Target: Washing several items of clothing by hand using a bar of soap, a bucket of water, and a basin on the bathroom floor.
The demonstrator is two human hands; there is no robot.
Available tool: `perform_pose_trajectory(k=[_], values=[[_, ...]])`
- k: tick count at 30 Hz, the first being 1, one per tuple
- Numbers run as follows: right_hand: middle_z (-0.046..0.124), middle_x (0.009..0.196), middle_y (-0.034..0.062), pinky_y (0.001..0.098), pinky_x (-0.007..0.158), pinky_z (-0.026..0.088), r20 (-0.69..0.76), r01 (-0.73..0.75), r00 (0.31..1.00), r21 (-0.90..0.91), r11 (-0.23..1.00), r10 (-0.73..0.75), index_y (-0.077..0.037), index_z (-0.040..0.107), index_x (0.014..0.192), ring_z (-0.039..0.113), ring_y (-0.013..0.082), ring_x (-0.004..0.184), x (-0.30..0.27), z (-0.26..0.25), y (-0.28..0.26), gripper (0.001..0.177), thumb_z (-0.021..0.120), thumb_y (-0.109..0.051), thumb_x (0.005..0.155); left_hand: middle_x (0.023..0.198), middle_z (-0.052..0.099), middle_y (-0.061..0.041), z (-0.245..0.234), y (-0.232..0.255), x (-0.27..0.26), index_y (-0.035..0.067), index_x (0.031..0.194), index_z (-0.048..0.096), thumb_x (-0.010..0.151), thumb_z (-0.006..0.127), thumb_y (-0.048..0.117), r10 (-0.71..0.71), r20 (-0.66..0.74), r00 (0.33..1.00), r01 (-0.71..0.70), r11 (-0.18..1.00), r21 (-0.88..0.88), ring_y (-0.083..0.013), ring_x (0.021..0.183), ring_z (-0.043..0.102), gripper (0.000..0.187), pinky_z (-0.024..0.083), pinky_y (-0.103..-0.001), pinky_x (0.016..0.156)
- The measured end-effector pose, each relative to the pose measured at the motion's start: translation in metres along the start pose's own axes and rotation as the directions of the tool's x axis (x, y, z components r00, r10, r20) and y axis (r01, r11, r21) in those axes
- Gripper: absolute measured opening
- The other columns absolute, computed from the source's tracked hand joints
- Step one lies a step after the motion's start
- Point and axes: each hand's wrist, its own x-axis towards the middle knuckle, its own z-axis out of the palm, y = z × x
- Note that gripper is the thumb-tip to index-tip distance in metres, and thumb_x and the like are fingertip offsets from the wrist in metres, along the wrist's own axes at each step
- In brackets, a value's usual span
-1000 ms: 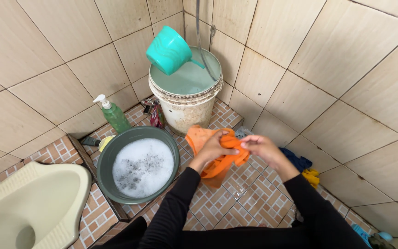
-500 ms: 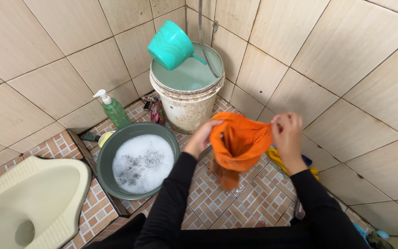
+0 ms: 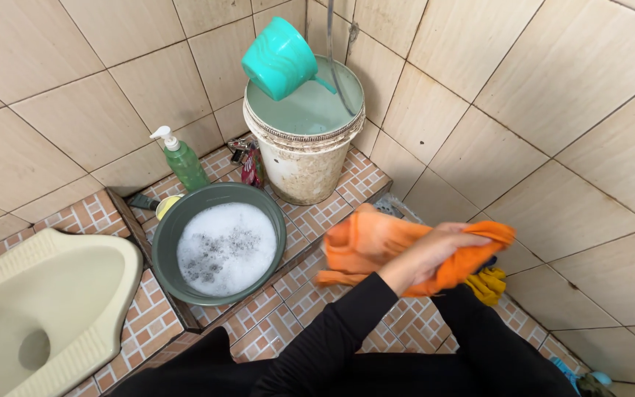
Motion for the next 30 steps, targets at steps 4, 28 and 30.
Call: perform_pose_trajectory(k=[4,28,30], values=[[0.068,0.122,0.0035,0.0413,0.096,0.053,0.056,-0.067,0.997,0.160,0.985,0.059,-0.013,0.058,0.126,0.065,0.0167,0.111,-0.005,-0.009,-0.017,0.032,0.055,-0.018,0.095,0.122,0.071,-0.007,0.009,0.016,-0.011,-0.001,0.133,0.064,0.097,0.071,0.027,-0.105,0.099,0.990,0.110,0.993,-0.048,-0.0142,0.108,0.067,0.046,0.052,-0.028,0.094],[0.056,0.145,0.0147,0.0489,0.104,0.049,0.147,-0.035,0.986,0.643,0.765,-0.078,-0.006,0.031,0.158,0.058,0.0284,0.129,-0.024,-0.037,-0.205,0.084,0.031,-0.068,0.101,0.111,0.067,-0.016,-0.119,0.089,-0.092,0.004,0.118,0.065,0.082,0.082,0.031,0.839,-0.140,0.525,0.083,0.114,0.990,-0.0357,0.108,0.064,0.048,0.048,-0.047,0.096],[0.054,0.147,0.0147,0.0514,0.104,0.049,0.106,0.009,0.990,0.633,0.774,-0.098,-0.007,0.027,0.160,0.057,0.0300,0.132,-0.022,-0.026,-0.206,0.089,0.030,-0.070,0.098,0.110,0.069,-0.012,-0.073,0.074,-0.091,0.008,0.113,0.066,0.085,0.083,0.036,0.800,-0.079,0.595,-0.054,0.138,0.989,-0.0333,0.108,0.065,0.043,0.049,-0.046,0.097]])
